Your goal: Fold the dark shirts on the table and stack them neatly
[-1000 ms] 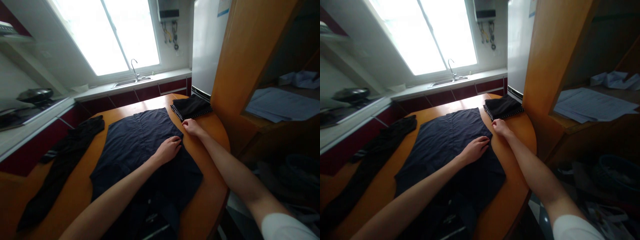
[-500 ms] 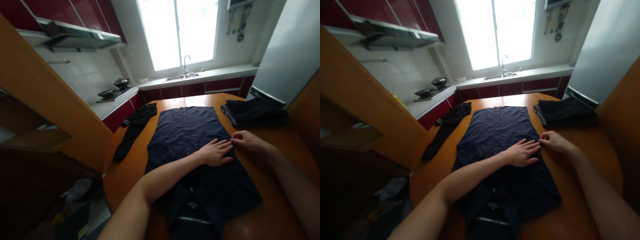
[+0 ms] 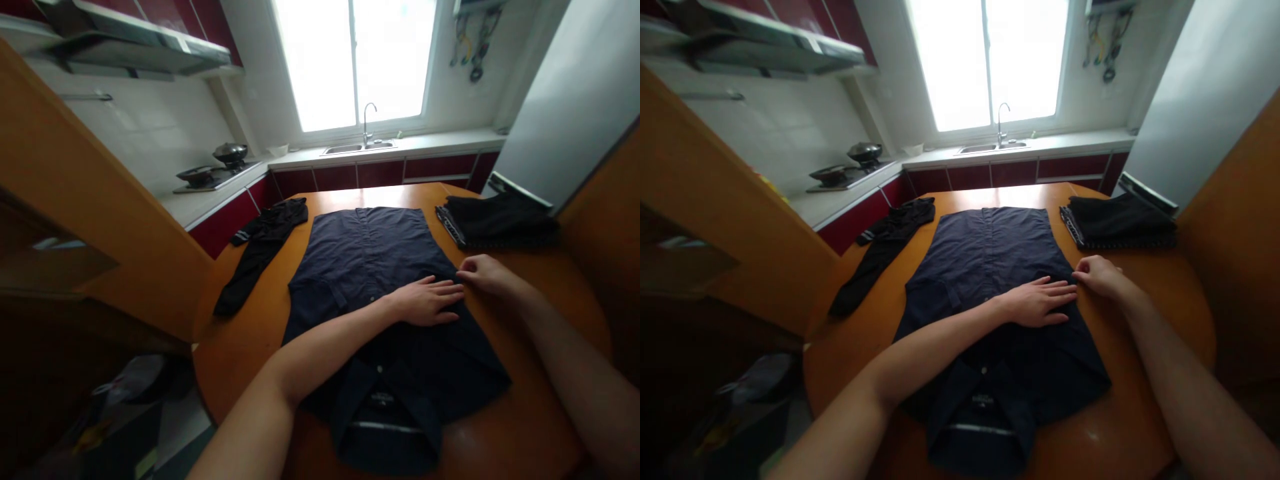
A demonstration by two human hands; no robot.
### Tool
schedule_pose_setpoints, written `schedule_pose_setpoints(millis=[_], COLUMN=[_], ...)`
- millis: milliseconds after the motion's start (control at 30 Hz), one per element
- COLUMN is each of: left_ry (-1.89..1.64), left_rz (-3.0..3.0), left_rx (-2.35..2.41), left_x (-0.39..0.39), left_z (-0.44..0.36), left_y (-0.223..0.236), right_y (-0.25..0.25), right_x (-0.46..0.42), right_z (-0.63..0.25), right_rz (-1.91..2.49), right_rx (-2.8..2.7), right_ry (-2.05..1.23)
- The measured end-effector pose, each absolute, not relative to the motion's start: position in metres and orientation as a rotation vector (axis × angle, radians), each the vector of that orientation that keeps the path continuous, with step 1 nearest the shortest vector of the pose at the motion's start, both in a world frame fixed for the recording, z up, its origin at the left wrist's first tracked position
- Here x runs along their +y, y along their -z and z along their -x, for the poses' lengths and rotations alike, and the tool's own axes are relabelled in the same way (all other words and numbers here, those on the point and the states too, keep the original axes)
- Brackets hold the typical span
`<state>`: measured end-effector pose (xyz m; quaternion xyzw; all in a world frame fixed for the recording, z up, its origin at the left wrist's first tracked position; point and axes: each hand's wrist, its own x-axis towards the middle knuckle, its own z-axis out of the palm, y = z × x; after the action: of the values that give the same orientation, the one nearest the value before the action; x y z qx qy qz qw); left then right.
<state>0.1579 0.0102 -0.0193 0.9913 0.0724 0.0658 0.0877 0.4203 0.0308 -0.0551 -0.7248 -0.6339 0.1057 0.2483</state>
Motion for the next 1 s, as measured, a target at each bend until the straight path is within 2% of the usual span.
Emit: schedule_pose_setpoints(millis=[167, 267, 433, 567, 700, 1000], left_ry=[-0.237, -0.238, -0.266, -0.340, -0.410, -0.250], left_rz=[-2.914, -2.913, -2.915, -2.903, -2.898, -2.868], left_rx=[0.206, 0.207, 0.210, 0.212, 0.410, 0.593], left_x=[0.017, 0.020, 0.018, 0.019, 0.022, 0.024], left_z=[-0.158, -0.158, -0.158, -0.158, -0.158, -0.157], left_y=[0.024, 0.026, 0.023, 0.021, 0.022, 0.022], right_y=[0.031, 0.024, 0.023, 0.024, 0.023, 0.023], right_x=[0.022, 0.020, 0.018, 0.016, 0.016, 0.018], right_z=[-0.417, -0.414, -0.402, -0.400, -0.405, -0.408], right_rz=[2.064, 1.906, 1.645, 1.690, 1.699, 1.753], right_rx=[-1.581, -1.571, -1.852, -1.925, -1.921, -1.882], right_ry=[-0.349, -0.426, -0.684, -0.699, -0.722, -0.779])
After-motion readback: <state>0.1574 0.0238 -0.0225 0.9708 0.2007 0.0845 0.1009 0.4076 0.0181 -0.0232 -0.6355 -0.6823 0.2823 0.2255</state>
